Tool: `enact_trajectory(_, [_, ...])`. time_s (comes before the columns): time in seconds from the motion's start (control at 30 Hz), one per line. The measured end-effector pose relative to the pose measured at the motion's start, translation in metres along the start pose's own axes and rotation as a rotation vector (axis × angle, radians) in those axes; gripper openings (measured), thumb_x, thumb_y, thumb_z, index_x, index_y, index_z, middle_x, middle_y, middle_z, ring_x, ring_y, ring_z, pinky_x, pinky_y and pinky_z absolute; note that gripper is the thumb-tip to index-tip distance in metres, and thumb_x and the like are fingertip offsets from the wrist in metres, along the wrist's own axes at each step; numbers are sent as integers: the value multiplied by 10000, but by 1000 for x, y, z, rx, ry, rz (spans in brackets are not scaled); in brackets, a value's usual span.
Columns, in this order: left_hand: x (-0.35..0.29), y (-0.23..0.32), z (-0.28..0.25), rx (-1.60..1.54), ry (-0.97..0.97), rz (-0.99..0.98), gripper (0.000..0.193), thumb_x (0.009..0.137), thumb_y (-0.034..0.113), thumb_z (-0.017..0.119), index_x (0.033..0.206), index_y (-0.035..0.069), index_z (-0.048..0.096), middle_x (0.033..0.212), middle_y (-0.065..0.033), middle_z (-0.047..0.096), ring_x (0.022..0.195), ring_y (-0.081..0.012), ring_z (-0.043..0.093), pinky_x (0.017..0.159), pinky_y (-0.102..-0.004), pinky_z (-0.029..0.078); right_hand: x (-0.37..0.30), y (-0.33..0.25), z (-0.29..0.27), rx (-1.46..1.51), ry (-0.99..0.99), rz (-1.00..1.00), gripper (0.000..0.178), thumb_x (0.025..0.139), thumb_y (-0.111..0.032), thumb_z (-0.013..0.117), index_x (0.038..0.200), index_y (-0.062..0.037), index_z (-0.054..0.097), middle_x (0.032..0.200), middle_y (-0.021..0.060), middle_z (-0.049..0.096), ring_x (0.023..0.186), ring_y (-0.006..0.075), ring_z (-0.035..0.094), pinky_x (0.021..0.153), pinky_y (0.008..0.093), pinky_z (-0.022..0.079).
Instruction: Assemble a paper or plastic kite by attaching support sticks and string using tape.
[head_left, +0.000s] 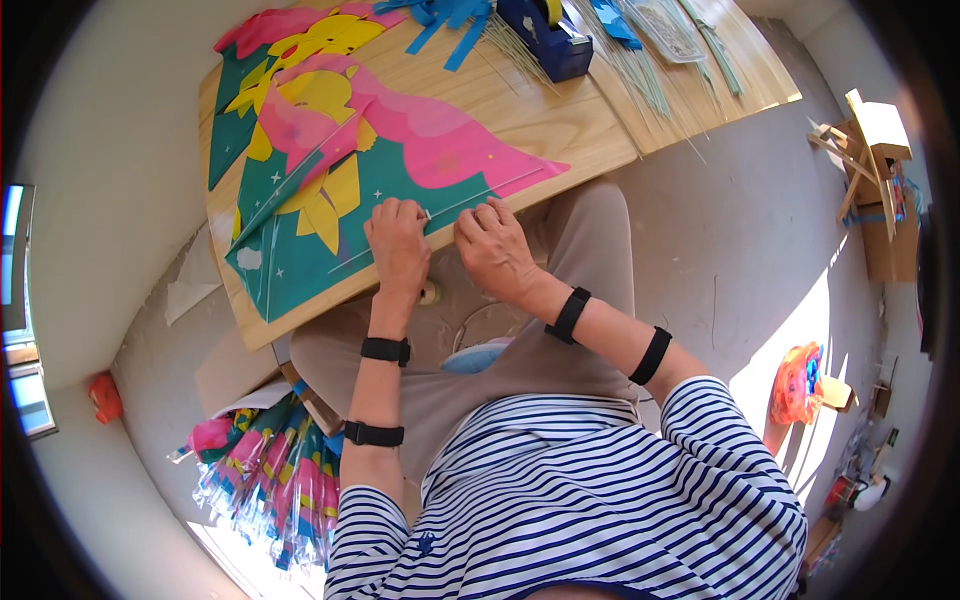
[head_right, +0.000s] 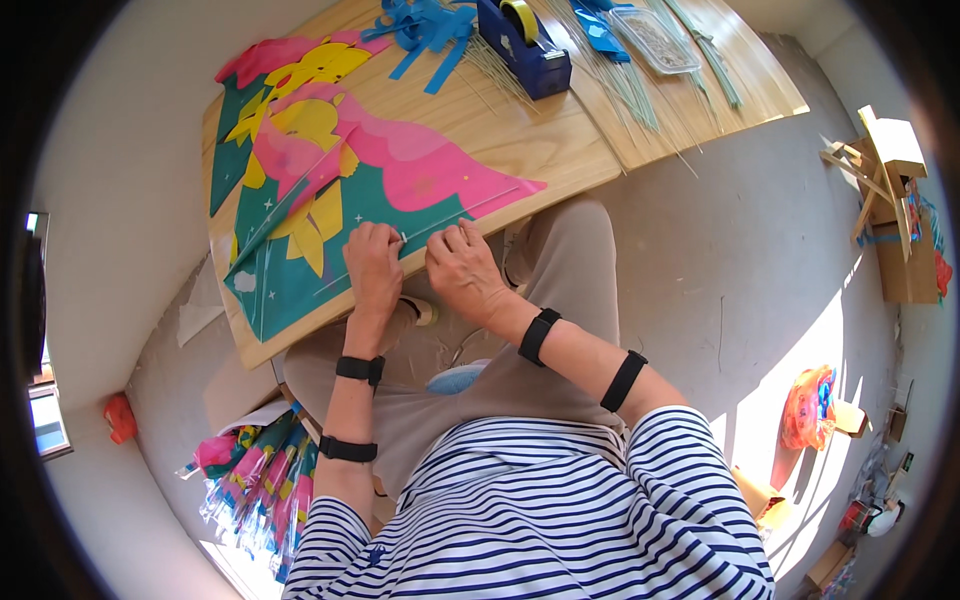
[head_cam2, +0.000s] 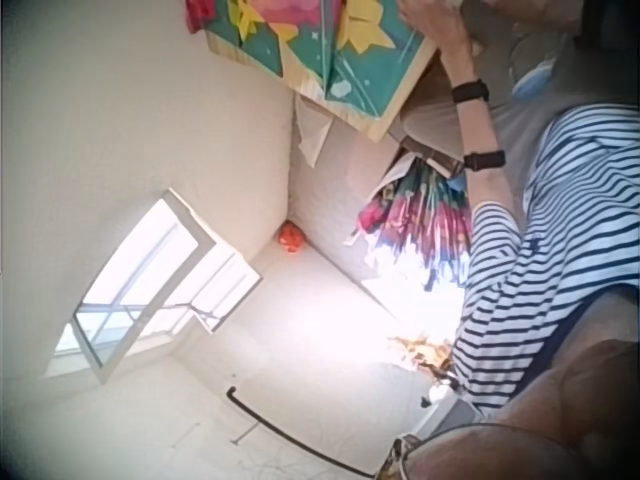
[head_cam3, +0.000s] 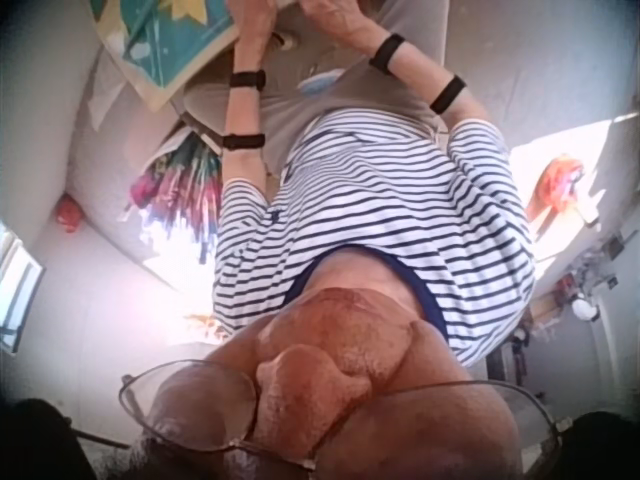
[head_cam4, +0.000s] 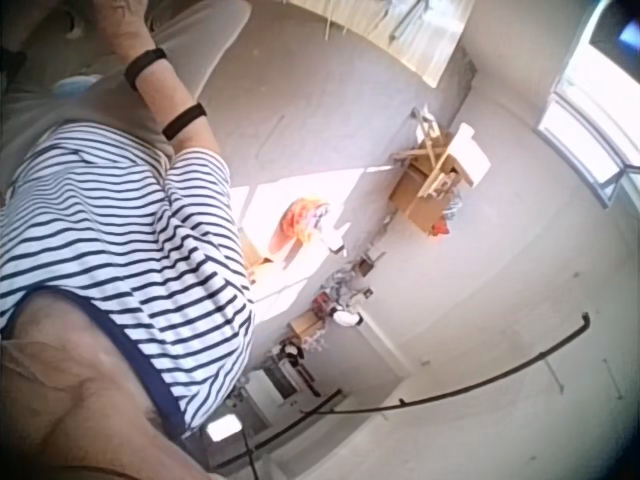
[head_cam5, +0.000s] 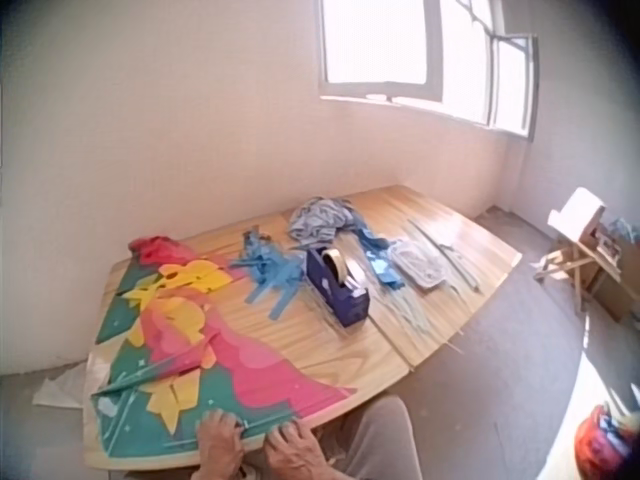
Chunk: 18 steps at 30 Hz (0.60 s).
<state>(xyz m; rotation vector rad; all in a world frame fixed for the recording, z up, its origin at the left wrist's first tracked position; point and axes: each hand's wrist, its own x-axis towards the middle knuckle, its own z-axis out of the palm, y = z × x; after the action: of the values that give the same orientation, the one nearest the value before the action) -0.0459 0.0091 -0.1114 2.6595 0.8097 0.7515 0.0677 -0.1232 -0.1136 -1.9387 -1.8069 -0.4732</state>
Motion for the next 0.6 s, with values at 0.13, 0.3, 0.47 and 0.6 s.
enact_trajectory(0.13, [-3,1,0,8,-15,6,99,797,46,662,831,84,577,879,-87,557,909,-306,545,764,-433,388,-1,1,0,5,-21,-4,200,734,-96,611,859,41,686,933,149,578,938,305,573,999,502,467])
enact_trajectory(0.3, [-4,1,0,12,-9,6,99,796,51,661,831,85,575,877,-86,555,905,-307,545,758,-435,388,0,0,-2,14,-21,0,201,730,-96,610,855,42,686,920,147,578,939,303,575,1007,504,466])
enact_trajectory(0.47, [-4,0,1,7,-10,8,106,791,48,667,832,85,577,872,-83,555,906,-307,546,759,-434,390,0,1,-3,35,-39,10,209,735,-96,609,875,41,682,931,146,577,941,299,574,1018,499,456])
enact_trajectory(0.6, [-5,-1,2,3,-9,7,106,790,44,671,831,82,581,866,-85,556,900,-310,546,758,-433,392,-1,0,-7,109,-81,116,272,747,-110,611,972,35,664,985,140,580,976,304,563,1050,494,423])
